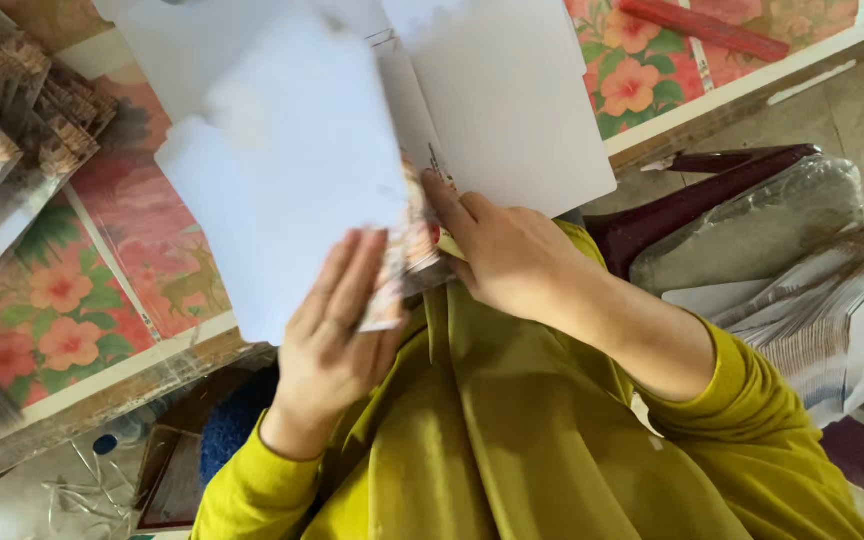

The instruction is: The person applies glue to the edges of a white paper sheet using a brush and then presses a patterned paper strip onto the glued area. They repeat this process for multiple sections of the paper.

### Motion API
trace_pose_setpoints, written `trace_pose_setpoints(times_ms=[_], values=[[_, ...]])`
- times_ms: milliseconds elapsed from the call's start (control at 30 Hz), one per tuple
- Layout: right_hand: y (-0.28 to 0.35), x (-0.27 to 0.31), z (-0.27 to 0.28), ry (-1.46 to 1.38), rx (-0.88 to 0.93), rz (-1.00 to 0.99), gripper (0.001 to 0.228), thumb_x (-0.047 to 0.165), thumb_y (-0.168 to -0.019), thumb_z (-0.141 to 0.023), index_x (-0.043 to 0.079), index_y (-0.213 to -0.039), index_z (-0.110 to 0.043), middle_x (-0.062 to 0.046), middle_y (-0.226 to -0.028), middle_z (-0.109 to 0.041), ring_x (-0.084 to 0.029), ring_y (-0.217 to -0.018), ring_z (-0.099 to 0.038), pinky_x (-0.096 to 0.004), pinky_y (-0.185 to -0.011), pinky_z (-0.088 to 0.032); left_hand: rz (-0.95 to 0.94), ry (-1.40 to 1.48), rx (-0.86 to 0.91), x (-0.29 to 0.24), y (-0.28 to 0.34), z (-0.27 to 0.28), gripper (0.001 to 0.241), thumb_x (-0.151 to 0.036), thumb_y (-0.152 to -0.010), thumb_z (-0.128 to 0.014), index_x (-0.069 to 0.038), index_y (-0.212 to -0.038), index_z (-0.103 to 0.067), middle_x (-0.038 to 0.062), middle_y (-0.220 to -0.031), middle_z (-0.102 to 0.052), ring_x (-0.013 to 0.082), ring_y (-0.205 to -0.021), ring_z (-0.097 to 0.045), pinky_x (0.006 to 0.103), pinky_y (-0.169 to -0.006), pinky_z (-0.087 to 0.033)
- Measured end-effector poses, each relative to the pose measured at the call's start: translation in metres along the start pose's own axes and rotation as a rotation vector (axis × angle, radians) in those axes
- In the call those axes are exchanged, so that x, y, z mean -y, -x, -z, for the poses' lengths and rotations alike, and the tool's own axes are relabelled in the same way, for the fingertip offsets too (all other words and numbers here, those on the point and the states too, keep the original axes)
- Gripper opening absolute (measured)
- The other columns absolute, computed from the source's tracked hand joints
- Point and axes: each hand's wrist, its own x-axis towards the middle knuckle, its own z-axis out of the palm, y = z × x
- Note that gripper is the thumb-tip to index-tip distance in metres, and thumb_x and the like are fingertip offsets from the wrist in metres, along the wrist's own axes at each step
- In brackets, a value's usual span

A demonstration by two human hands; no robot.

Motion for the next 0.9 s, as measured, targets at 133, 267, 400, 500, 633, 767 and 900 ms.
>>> trace_pose_setpoints(times_ms=[133,267,400,500,633,767,900], values=[[0.005,-0.02,0.025,-0.44,0.166,0.038,0.049,0.006,-0.09,-0.045,0.002,-0.137,-0.036,-0.005,-0.052,-0.048,-0.013,-0.039,-0.046,-0.025,-0.033,-0.035,-0.051,-0.191,0.138,0.002,0.003,-0.022,0.034,-0.018,-0.096,-0.064,0.007,-0.12,-0.06,0.02,-0.131,-0.053,0.0334,-0.122,-0.055,0.041,-0.104,-0.048],[0.013,-0.06,0.025,-0.654,0.128,0.086,0.038,0.028,-0.088,-0.048,0.0,-0.11,-0.062,-0.004,-0.157,-0.026,-0.007,-0.044,-0.037,-0.019,-0.042,-0.034,-0.17,-0.156,0.204,0.0,-0.006,-0.001,0.026,0.0,-0.098,-0.046,0.005,-0.113,-0.066,0.019,-0.135,-0.048,0.0325,-0.126,-0.05,0.042,-0.106,-0.045],[0.04,-0.059,0.044,-0.92,-0.013,-0.136,0.031,0.022,-0.087,-0.052,0.012,-0.113,-0.067,-0.002,-0.134,-0.057,-0.005,-0.051,-0.043,-0.016,-0.045,-0.032,-0.044,-0.089,0.153,-0.012,-0.015,0.037,0.032,-0.006,-0.092,-0.071,-0.014,-0.121,-0.062,0.025,-0.129,-0.054,0.0358,-0.111,-0.065,0.0404,-0.093,-0.054],[0.054,-0.095,0.025,-1.276,-0.391,-0.269,0.034,0.033,-0.087,-0.05,0.012,-0.108,-0.066,-0.005,-0.099,-0.071,-0.006,-0.046,-0.045,-0.018,-0.041,-0.031,0.042,-0.186,0.02,-0.014,-0.004,0.035,0.042,0.003,-0.08,-0.057,-0.003,-0.122,-0.056,0.027,-0.126,-0.057,0.0377,-0.111,-0.065,0.0406,-0.091,-0.057],[0.073,-0.118,0.006,-1.421,-1.099,0.457,0.054,0.069,-0.086,-0.041,0.03,-0.112,-0.067,-0.002,-0.053,-0.033,-0.01,-0.046,-0.029,-0.025,-0.051,-0.026,0.021,-0.391,0.142,0.003,-0.006,-0.012,0.042,-0.028,-0.095,-0.065,0.006,-0.119,-0.063,0.021,-0.132,-0.053,0.0341,-0.122,-0.055,0.0393,-0.102,-0.051],[0.086,-0.138,-0.086,-1.051,-1.48,0.191,0.04,0.052,-0.098,-0.027,0.018,-0.091,-0.047,-0.012,-0.1,-0.061,-0.022,-0.06,-0.057,-0.024,-0.053,-0.049,-0.047,-0.545,0.142,0.012,0.002,-0.033,0.044,-0.034,-0.1,-0.056,0.005,-0.119,-0.063,0.017,-0.134,-0.052,0.029,-0.121,-0.056,0.0372,-0.1,-0.053],[0.074,-0.114,-0.139,-0.525,-1.33,0.568,0.016,0.024,-0.083,-0.056,0.013,-0.088,-0.067,-0.012,-0.097,-0.069,-0.021,-0.066,-0.062,-0.032,-0.055,-0.054,-0.113,-0.515,-0.075,0.014,-0.001,-0.039,0.029,-0.031,-0.087,-0.065,-0.003,-0.089,-0.072,0.019,-0.12,-0.065,0.0332,-0.104,-0.066,0.0387,-0.088,-0.054]])
